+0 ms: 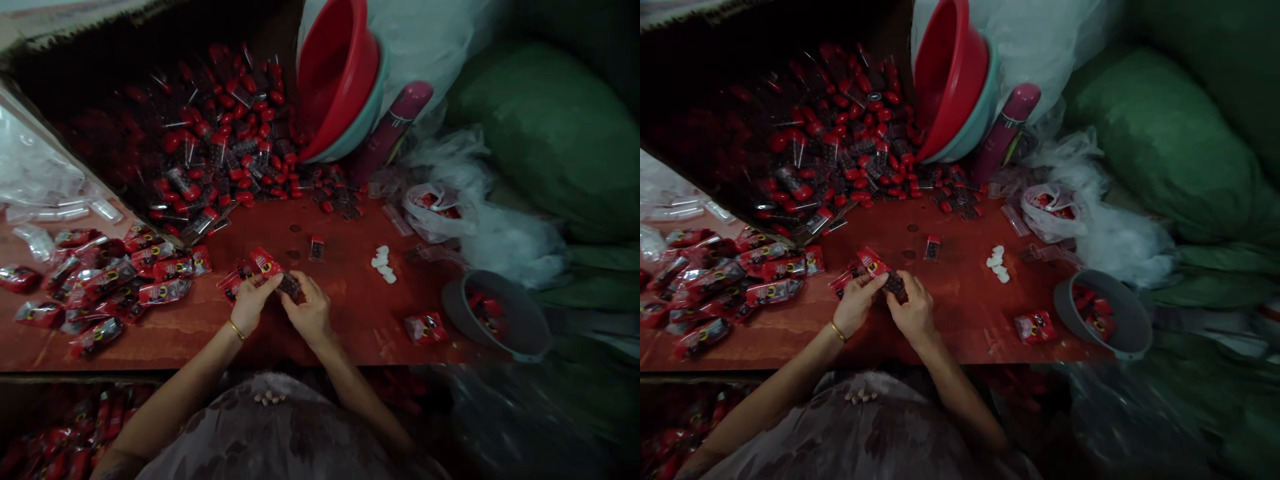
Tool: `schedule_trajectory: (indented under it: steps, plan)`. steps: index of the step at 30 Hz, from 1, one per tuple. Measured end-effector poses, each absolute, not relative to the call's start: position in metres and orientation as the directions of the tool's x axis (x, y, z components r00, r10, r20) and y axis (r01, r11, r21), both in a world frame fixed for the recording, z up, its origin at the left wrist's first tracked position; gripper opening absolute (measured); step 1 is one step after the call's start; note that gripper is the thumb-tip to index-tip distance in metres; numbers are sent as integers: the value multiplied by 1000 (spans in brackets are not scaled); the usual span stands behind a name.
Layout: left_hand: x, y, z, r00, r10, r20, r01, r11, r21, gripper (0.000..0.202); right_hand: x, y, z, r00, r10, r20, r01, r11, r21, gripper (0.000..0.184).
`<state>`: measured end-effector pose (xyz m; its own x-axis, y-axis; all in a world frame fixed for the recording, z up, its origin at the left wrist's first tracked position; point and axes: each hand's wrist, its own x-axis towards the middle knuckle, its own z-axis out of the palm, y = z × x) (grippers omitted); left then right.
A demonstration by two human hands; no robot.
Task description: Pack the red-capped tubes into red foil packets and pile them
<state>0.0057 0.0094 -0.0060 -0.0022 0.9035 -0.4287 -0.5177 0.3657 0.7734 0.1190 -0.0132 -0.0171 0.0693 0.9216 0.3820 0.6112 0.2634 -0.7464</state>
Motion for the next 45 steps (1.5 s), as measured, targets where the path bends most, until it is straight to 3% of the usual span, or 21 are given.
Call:
schedule_trajectory:
  steps: [6,13,15,19,23,25,28,31,33,37,38,40,42,44,45]
  plan:
    - [14,5,-11,-81,933,-350,-531,256,808,32,107,-11,-22,145,961,235,424,154,-892,25]
    - [10,11,3,-77,928,-364,-579,256,774,36,109,-10,-18,89,958,274,409,216,-887,34]
    - [6,13,8,-76,909,-410,-615,281,737,39,112,-12,-18,48,977,209,321,184,-929,36]
    - [5,10,8,6,893,-450,-635,351,688,40,116,-10,-22,7,1000,11,51,11,-999,19]
    - [7,3,1,81,894,-440,-602,396,694,40,112,-2,-29,43,999,-33,-69,-30,-997,21]
    - [4,1,-2,103,889,-445,-604,411,682,38,107,2,-32,96,995,20,36,17,-999,24]
    - [-9,0,-3,164,858,-488,-602,478,639,38,99,7,-32,103,978,181,319,139,-937,26]
    - [-36,2,2,119,827,-549,-602,500,623,29,105,18,-23,-66,943,326,588,300,-751,26]
    - [-65,7,10,-40,827,-561,-669,395,630,18,121,31,-17,-128,922,366,750,332,-573,33]
    - [-129,20,28,-502,745,-439,-745,-115,657,38,165,54,-17,17,974,224,949,56,-312,41]
    - [-139,22,30,-541,747,-386,-727,-186,661,42,172,56,-20,22,985,169,959,27,-283,41]
    - [-146,23,29,-538,776,-330,-682,-171,711,50,179,54,-27,-16,993,114,966,45,-256,42]
    - [-135,22,21,-492,823,-285,-521,-16,853,50,176,45,-32,-61,989,133,963,93,-254,43]
    - [-111,21,7,-431,895,-118,-101,82,992,43,165,34,-35,-76,981,178,953,124,-275,42]
    - [-97,21,-1,-355,935,1,175,65,982,42,159,29,-36,-84,977,197,944,141,-297,40]
